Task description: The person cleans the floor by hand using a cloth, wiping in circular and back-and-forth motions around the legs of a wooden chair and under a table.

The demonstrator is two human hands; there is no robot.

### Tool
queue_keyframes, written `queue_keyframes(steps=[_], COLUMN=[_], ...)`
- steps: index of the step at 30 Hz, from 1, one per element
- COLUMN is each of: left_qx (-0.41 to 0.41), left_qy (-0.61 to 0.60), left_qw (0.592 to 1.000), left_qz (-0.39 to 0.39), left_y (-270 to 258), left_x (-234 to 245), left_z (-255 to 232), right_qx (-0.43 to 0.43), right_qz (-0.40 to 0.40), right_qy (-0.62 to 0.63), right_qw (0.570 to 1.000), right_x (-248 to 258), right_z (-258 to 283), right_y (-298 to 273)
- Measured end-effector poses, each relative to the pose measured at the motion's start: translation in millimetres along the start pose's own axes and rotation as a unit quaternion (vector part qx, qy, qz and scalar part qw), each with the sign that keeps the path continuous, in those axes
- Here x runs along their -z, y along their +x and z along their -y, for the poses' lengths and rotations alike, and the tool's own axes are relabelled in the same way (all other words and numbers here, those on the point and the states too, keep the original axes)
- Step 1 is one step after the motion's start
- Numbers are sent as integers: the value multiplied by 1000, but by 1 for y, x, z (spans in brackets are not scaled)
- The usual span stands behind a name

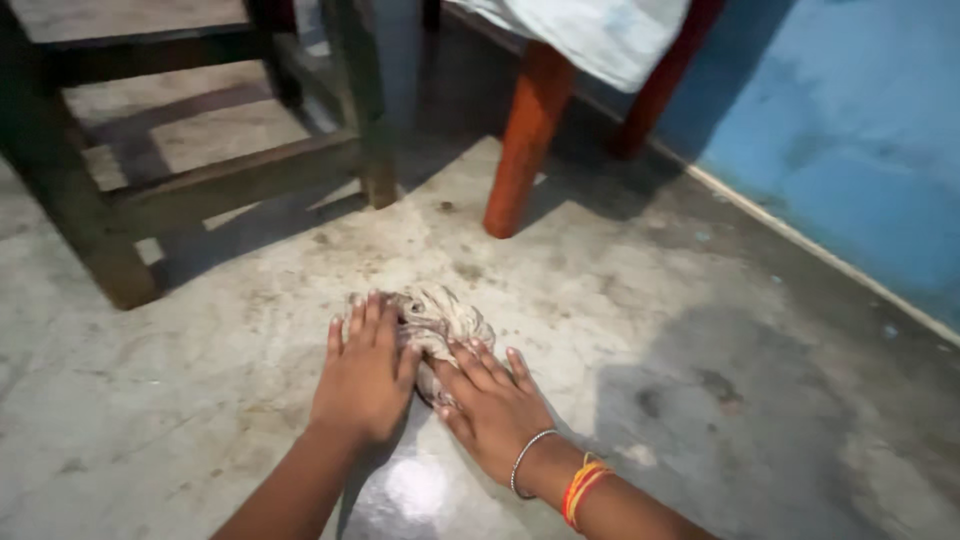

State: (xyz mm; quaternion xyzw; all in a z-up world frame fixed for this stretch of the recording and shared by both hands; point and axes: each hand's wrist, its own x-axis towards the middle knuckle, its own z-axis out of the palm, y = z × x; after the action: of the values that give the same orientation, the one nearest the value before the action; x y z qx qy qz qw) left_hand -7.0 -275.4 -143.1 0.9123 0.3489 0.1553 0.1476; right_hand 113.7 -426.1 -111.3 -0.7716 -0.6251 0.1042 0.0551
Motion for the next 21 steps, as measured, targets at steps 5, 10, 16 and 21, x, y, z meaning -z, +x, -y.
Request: queue_keyframes(steps=[5, 10, 16, 21], left_qx=[-19, -41, -51, -38], left_qy=[3, 18, -7, -112], left_qw=[998, 992, 991, 988], left_qz=[64, 115, 124, 103], left_y=[-29, -43, -45, -38], left_x=[-4, -13, -27, -38], left_z=[-49, -70, -63, -54], right_qx=[-69, -132, -377, -464], right_qz=[-6, -27, -74, -103], right_qy=[23, 24, 17, 57], right_qw=[997, 991, 923, 878], right_x=[5, 0, -9, -32], right_z=[-27, -66, -112, -99], right_y=[-50, -102, -113, -65])
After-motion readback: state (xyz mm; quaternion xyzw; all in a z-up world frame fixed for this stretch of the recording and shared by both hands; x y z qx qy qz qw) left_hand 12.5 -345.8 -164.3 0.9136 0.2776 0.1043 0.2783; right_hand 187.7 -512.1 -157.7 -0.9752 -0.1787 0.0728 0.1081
